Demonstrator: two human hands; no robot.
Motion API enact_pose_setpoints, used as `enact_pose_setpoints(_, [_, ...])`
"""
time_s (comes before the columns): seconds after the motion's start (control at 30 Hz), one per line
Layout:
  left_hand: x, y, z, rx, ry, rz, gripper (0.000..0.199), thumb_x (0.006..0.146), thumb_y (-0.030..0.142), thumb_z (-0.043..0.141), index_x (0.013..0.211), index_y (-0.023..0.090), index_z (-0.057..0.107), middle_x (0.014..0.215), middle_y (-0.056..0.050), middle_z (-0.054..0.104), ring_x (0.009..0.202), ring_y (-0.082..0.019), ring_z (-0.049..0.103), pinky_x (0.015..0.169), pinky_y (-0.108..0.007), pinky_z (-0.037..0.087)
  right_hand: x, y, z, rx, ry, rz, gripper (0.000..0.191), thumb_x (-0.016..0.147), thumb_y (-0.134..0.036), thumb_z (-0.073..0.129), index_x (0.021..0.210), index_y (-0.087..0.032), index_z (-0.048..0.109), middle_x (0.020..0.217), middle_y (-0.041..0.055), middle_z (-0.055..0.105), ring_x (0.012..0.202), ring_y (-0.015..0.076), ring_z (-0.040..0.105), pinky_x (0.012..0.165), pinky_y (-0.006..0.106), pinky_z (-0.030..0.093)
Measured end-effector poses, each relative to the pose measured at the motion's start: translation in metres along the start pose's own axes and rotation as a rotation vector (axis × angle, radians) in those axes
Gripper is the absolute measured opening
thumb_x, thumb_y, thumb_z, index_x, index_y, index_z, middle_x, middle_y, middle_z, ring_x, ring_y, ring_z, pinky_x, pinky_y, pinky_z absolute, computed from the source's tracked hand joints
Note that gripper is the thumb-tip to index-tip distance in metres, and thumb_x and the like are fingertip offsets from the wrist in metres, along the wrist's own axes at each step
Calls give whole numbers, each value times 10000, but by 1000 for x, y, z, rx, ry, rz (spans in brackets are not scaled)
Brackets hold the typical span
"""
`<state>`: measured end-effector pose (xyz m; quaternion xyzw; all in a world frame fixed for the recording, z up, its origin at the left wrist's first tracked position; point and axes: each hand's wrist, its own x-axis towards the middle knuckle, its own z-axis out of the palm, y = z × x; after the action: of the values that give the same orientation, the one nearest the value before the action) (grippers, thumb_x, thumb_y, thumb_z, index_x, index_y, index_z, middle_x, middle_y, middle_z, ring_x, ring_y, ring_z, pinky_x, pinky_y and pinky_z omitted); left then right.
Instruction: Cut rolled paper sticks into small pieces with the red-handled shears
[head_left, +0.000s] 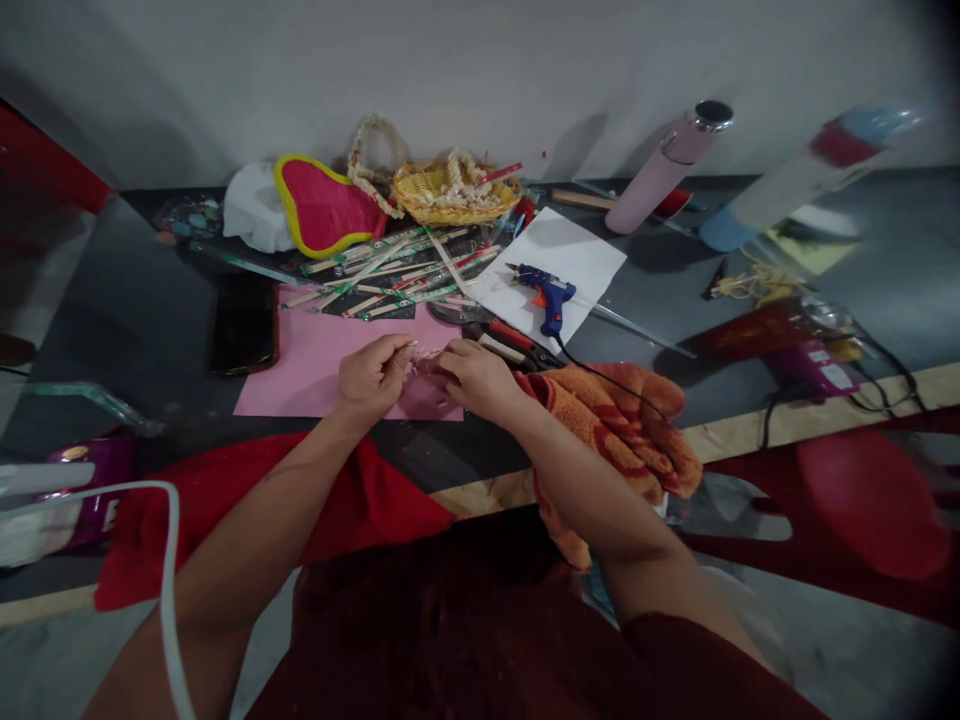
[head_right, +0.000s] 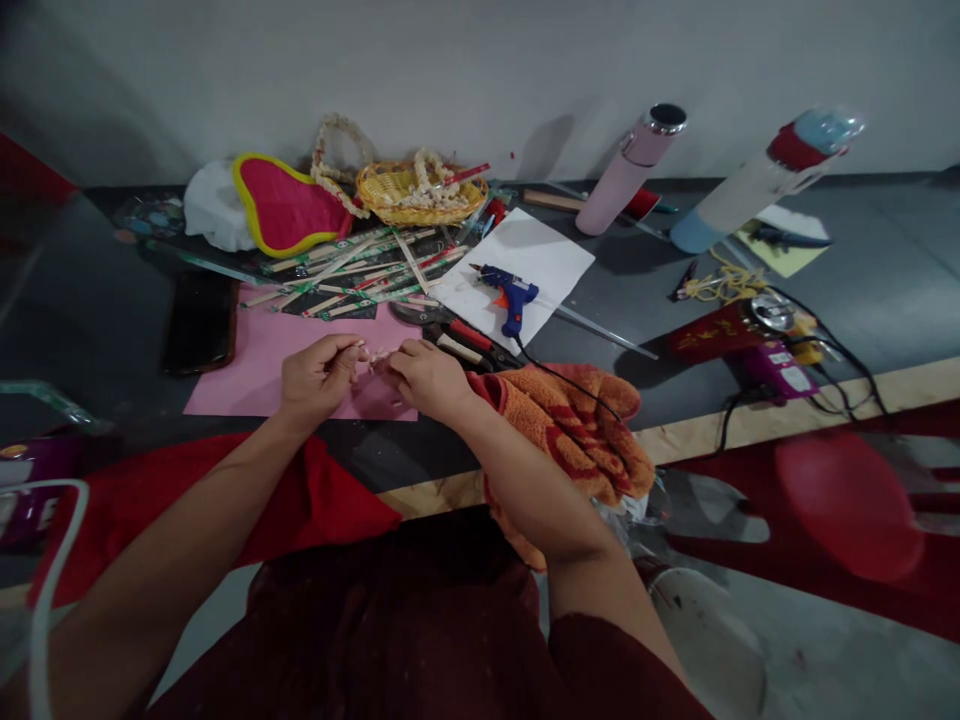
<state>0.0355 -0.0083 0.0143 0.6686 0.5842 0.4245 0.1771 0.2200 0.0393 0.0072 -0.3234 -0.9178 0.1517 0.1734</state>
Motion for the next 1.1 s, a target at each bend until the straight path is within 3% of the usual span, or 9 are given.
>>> enact_pose_setpoints(0.17, [0, 0, 3, -43, -1, -15, 259, 891, 335, 500, 1012, 173, 661, 864, -38, 730, 638, -104, 640, 587, -188, 487, 2, -4, 1, 18, 18, 41, 145, 868, -174, 515, 934, -172, 644, 943, 85, 618, 934, 197, 547, 848, 313, 421])
enact_pose_setpoints(0.4, [-3, 2, 10, -319, -88, -207, 240, 855, 370, 555, 970, 178, 642, 674, 9, 691, 449, -79, 574, 470, -182, 456, 4, -7, -10, 555, 309, 165, 129, 895, -269, 507, 873, -174, 590, 809, 21, 622, 732, 130, 552, 679, 258, 427])
enact_pose_setpoints(0.57, [-3, 6, 11, -314, -135, -221, 227, 844, 353, 561, 961, 178, 647, 593, 31, 652, 432, -84, 564, 439, -180, 430, 4, -12, -9, 696, 311, 176, 141, 897, -297, 505, 859, -176, 568, 782, 10, 602, 695, 115, 544, 650, 247, 426])
enact_pose_setpoints(0.8, [-2, 12, 6, -240, -141, -172, 206, 846, 345, 564, 918, 170, 644, 593, 32, 641, 451, -79, 558, 464, -178, 424, 3, -15, -7, 696, 310, 150, 129, 894, -283, 517, 893, -178, 591, 821, 13, 622, 738, 117, 556, 672, 246, 431])
enact_pose_setpoints(1.1, [-2, 7, 6, -81, -137, -97, 214, 871, 361, 525, 923, 193, 646, 637, 31, 662, 502, -88, 574, 533, -191, 437, 2, -15, -12, 699, 256, 180, 164, 870, -309, 535, 854, -169, 618, 763, 3, 631, 662, 102, 539, 624, 229, 425])
